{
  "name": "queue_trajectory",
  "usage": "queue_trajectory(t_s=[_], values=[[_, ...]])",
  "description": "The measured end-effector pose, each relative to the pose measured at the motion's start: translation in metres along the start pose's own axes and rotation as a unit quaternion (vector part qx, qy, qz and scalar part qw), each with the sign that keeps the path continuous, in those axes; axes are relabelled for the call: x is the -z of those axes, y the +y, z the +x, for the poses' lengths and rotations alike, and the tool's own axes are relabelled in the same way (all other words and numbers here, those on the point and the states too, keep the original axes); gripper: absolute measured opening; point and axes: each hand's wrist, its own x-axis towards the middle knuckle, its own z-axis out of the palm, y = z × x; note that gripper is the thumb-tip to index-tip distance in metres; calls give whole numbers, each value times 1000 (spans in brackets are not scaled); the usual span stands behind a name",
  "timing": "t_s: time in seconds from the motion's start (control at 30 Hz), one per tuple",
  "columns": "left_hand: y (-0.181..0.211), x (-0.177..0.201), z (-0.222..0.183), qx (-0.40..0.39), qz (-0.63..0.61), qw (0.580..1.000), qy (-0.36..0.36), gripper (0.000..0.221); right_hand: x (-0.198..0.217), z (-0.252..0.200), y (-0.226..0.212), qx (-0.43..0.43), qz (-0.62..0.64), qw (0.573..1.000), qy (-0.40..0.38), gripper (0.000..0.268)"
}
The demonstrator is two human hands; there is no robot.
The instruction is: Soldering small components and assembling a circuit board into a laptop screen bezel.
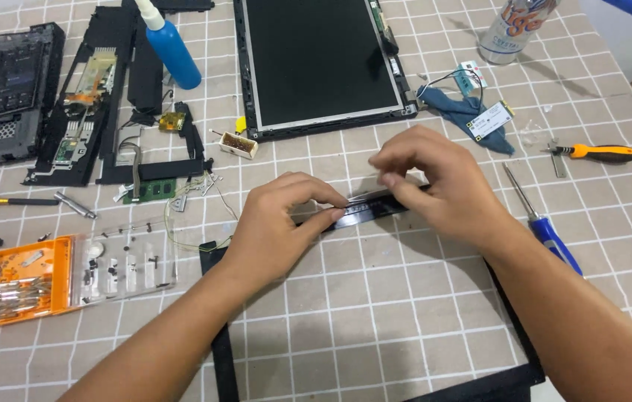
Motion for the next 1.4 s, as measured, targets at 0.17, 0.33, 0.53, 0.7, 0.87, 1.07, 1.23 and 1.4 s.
queue_trajectory(t_s=[0.17, 0.33, 0.53, 0.7, 0.87, 1.07, 1.23, 1.4], values=[[-28, -10, 5, -50, 48, 996, -49, 29, 3, -1, -5, 15, -34, 999, -8, 12], [-38, -15, 1, -86, 77, 992, -59, 31, -5, -4, 4, 29, -33, 998, -44, 9], [-40, -12, -3, -52, -23, 998, -40, 49, -18, -7, 12, 91, -100, 989, -52, 13], [-39, -12, -1, -54, -3, 998, -33, 53, -22, -3, 7, 112, -74, 990, -37, 15], [-43, -12, -1, -80, -4, 996, -35, 51, -25, -3, 6, 117, -68, 990, -37, 12], [-36, -8, 2, -42, -43, 998, 33, 37, -24, -3, 8, 76, -82, 993, -33, 10], [-36, -1, 6, 63, -141, 982, 110, 18, -22, -4, 11, -31, -101, 993, -46, 10], [-27, 15, 16, 174, -46, 983, -25, 44, -34, -7, 17, 81, -174, 977, -89, 13]])
